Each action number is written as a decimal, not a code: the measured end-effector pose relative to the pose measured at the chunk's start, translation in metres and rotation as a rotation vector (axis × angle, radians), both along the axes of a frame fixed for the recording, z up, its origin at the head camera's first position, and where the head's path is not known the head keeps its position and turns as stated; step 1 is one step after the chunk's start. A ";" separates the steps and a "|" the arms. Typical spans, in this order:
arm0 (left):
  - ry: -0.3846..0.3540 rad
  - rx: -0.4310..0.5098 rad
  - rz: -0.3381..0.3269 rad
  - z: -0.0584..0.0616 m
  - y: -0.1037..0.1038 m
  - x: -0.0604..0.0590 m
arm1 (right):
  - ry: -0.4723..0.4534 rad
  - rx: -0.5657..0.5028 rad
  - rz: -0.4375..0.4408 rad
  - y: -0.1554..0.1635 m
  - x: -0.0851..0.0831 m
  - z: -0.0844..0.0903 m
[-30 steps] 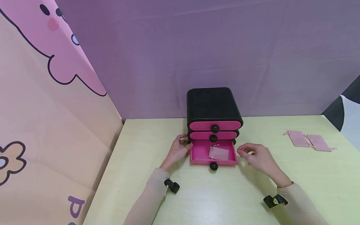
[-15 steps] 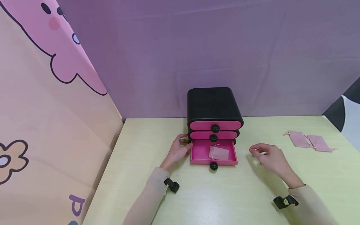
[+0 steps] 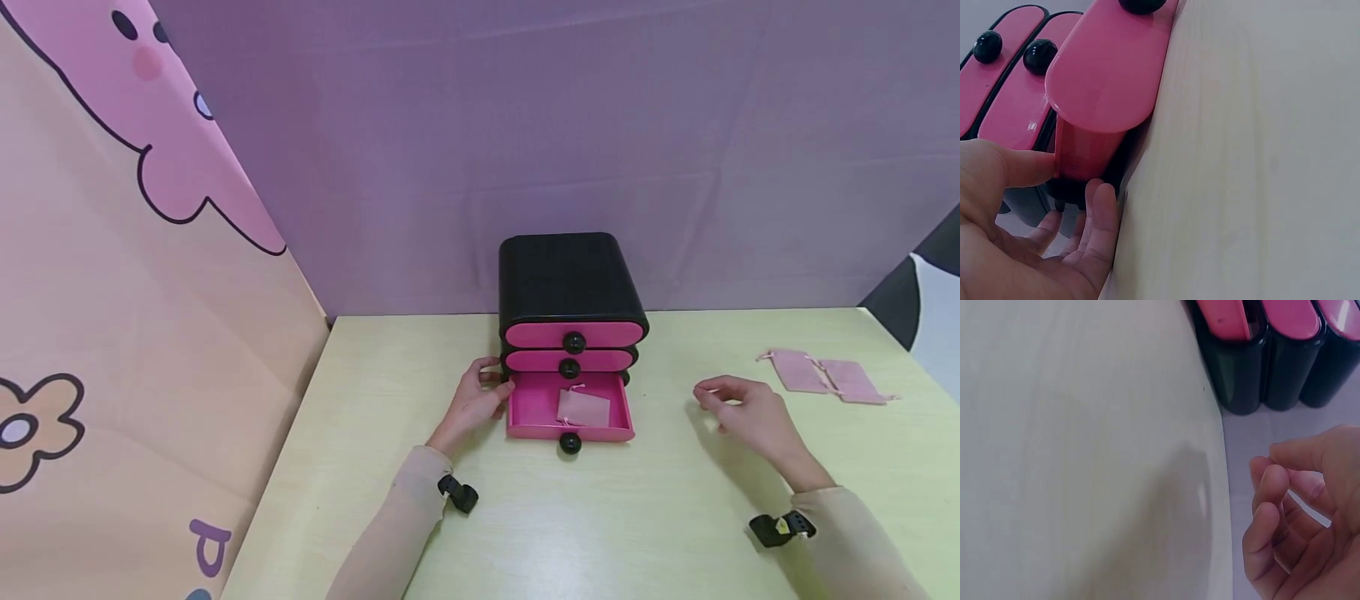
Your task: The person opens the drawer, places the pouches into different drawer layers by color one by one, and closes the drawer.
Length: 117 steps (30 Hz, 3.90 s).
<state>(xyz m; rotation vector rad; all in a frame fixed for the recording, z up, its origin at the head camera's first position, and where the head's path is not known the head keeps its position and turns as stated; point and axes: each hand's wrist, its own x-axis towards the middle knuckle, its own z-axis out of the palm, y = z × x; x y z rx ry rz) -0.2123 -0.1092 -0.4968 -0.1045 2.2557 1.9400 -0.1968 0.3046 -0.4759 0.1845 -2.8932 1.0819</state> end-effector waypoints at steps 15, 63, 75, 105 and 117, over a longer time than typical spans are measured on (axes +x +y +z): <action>0.013 -0.008 0.000 -0.003 0.000 -0.001 | -0.018 0.034 -0.080 0.042 -0.010 -0.010; -0.003 -0.017 0.005 -0.001 0.000 -0.002 | -0.270 0.155 -0.193 0.118 -0.032 -0.003; 0.004 -0.007 0.001 0.000 -0.001 0.000 | -0.266 0.183 -0.191 0.118 -0.033 -0.005; -0.008 0.002 -0.003 -0.001 -0.002 -0.001 | -0.271 0.103 -0.222 0.120 -0.025 -0.008; -0.007 0.004 -0.009 0.000 -0.002 -0.002 | -0.214 0.071 -0.248 0.113 -0.017 -0.006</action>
